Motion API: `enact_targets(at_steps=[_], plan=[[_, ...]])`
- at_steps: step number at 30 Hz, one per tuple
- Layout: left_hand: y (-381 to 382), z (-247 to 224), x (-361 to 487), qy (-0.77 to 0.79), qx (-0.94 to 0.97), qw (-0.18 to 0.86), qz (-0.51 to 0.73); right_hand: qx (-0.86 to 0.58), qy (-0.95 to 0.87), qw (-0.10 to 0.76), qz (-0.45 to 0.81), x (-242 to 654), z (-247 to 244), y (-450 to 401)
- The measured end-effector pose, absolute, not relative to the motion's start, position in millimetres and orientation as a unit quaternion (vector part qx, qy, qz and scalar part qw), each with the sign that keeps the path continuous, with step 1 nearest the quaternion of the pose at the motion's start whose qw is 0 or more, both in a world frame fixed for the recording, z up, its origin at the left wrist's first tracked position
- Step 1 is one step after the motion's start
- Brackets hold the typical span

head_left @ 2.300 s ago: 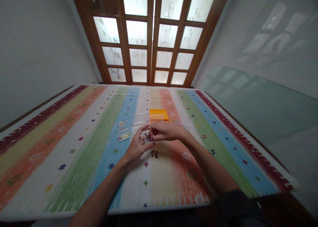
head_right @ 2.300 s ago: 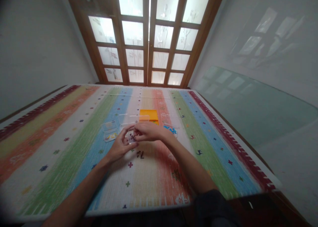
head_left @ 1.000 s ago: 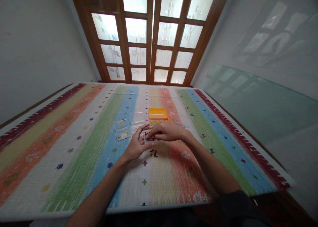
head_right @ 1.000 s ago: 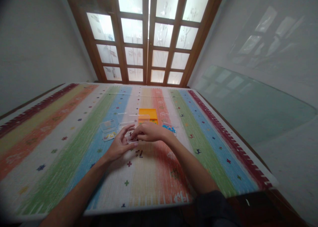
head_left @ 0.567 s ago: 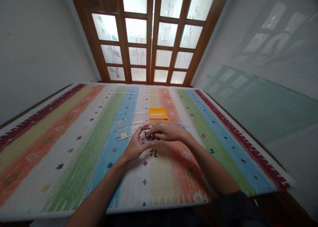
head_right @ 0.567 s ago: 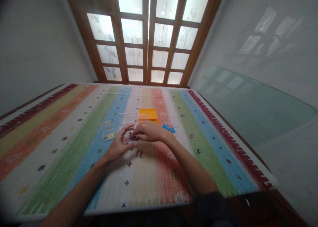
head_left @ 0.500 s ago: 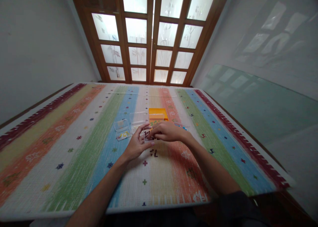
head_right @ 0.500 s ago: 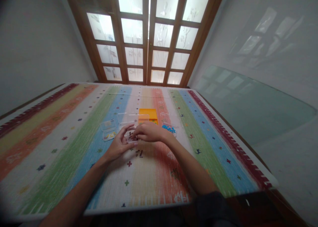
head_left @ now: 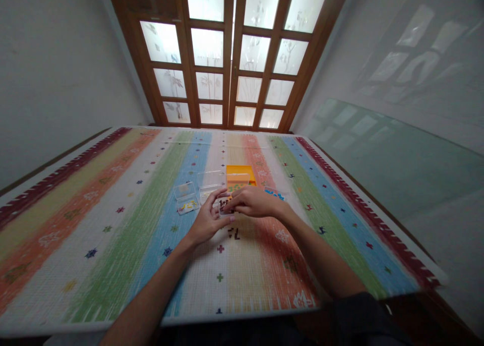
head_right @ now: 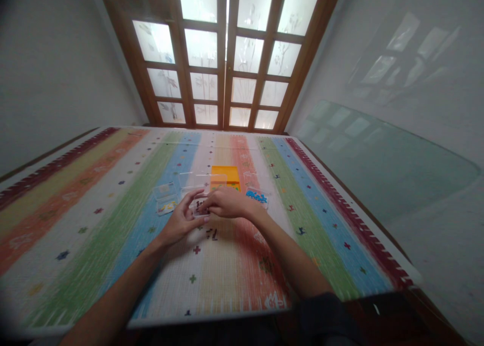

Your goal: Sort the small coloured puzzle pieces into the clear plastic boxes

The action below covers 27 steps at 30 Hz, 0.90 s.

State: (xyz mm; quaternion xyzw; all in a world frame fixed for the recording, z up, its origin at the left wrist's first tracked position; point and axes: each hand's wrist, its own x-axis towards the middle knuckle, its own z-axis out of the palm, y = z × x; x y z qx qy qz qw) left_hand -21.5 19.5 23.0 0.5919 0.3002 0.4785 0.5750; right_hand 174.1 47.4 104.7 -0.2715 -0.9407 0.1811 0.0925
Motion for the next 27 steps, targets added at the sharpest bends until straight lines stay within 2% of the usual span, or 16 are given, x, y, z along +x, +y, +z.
enact_targets(at_steps=[11,18,27], plan=[[22,26,-22,0.296,0.586,0.572,0.493,-0.273,-0.951,0.086,0.115,175,106,40],[22,26,-23,0.292,0.595,0.566,0.489,-0.293,-0.946,0.073,0.118,173,105,42],[24,21,-23,0.297,0.578,0.587,0.483,-0.293,-0.92,0.174,0.195,192,112,25]])
